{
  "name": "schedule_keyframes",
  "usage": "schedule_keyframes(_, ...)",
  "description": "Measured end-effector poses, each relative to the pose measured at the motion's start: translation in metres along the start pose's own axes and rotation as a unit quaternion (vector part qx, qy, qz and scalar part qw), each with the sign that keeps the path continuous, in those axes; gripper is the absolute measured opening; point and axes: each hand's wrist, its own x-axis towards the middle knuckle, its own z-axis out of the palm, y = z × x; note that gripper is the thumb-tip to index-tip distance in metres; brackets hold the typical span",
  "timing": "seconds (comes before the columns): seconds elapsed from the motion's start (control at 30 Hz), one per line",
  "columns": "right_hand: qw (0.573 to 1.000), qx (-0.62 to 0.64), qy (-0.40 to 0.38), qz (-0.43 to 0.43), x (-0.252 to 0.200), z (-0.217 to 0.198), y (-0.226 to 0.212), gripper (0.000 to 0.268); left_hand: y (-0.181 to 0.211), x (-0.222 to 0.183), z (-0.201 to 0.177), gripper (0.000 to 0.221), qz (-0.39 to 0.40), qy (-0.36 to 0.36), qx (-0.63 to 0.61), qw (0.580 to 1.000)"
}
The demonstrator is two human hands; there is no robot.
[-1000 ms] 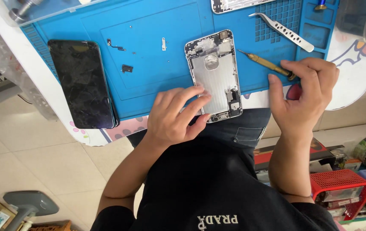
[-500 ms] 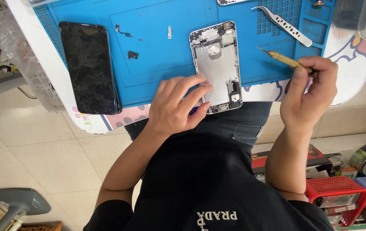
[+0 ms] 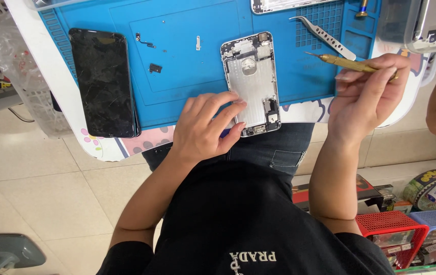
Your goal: Disassembling a mobile phone to inspect or repair internal components.
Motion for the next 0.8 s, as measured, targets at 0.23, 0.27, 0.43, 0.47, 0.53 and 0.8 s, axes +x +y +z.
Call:
schedule_keyframes(0.23,0.995,0.086,-0.024,-0.047,0.025,0.029,0.019,0.027,0.006,0.011,-0.013,0.056,0.116,-0.007,0.026,0.993)
schedule_keyframes(0.27,0.995,0.076,-0.022,-0.063,0.026,0.033,0.022,0.026,0.002,0.006,-0.008,0.043,0.124,-0.026,0.034,0.991)
schedule_keyframes(0.43,0.992,0.032,-0.026,-0.123,0.026,0.039,0.025,0.024,-0.003,-0.004,0.0,0.014,0.142,-0.026,-0.004,0.99)
schedule_keyframes(0.47,0.989,0.036,-0.016,-0.143,0.028,0.04,0.024,0.024,-0.003,-0.004,0.001,0.013,0.153,-0.014,-0.005,0.988)
schedule_keyframes(0.53,0.986,0.041,-0.003,-0.16,0.024,0.037,0.028,0.024,-0.002,-0.005,0.0,0.013,0.163,-0.006,-0.007,0.987)
schedule_keyframes(0.8,0.981,0.135,0.044,-0.132,0.018,0.017,0.043,0.036,-0.01,-0.011,0.008,0.022,0.223,0.084,-0.037,0.971)
